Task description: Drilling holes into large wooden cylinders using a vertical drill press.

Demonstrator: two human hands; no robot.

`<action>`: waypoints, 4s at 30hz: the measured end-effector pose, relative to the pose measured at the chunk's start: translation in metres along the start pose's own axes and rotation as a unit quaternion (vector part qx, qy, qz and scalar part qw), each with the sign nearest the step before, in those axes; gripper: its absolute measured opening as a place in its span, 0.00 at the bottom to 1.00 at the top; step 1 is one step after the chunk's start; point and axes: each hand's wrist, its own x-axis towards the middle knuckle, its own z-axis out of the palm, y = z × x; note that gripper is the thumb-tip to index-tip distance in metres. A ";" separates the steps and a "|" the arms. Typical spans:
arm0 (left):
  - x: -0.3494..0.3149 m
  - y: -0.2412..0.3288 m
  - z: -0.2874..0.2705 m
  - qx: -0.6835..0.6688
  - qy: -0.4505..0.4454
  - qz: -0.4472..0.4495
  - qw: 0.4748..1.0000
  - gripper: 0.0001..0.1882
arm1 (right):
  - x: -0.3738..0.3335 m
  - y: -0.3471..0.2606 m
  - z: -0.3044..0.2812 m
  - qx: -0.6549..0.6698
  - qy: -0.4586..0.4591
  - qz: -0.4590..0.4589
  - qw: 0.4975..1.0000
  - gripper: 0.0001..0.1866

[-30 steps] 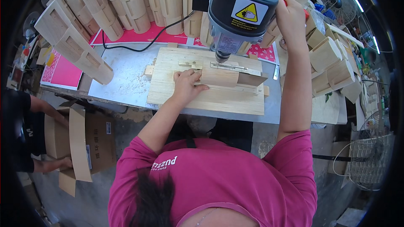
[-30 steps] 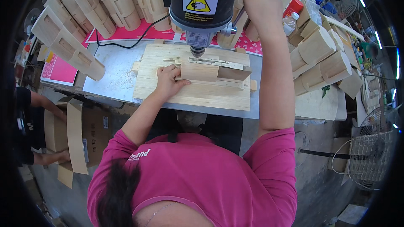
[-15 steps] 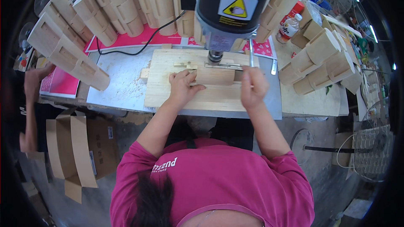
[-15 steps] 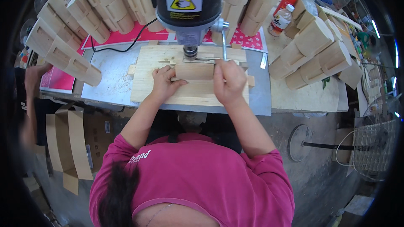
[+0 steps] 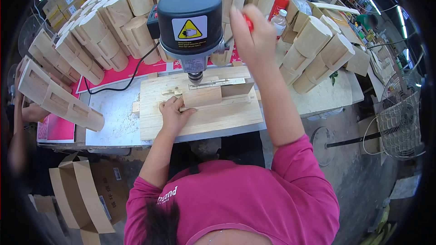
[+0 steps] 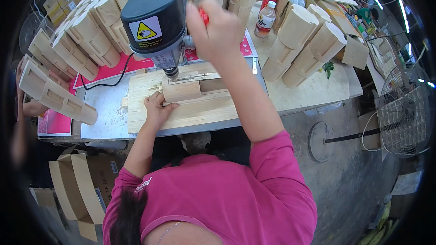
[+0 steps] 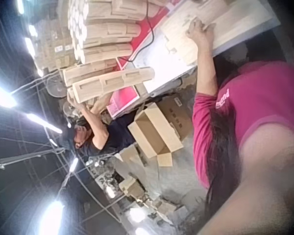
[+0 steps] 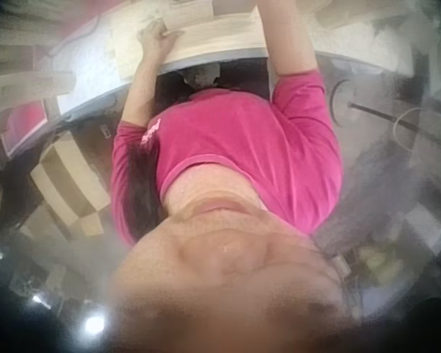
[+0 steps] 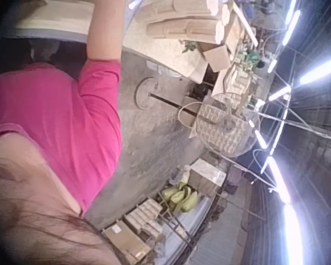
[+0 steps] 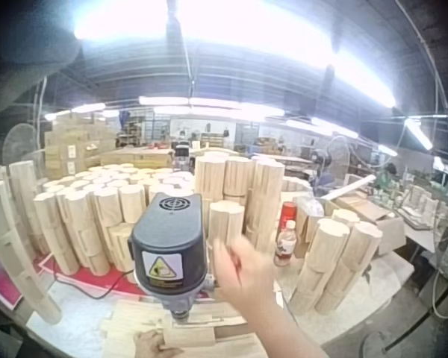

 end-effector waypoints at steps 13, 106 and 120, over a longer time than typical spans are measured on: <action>0.012 0.013 -0.004 -0.216 -0.009 -0.093 0.972 0.18 | -0.076 0.094 -0.023 0.020 -0.399 0.078 0.913 0.21; -0.004 -0.028 -0.023 -0.022 0.027 0.039 0.999 0.25 | -0.125 0.024 -0.007 0.000 -0.076 -0.026 0.997 0.04; -0.006 -0.020 -0.018 0.036 0.040 0.047 0.997 0.26 | 0.002 -0.012 -0.012 -0.044 -0.069 0.022 0.996 0.13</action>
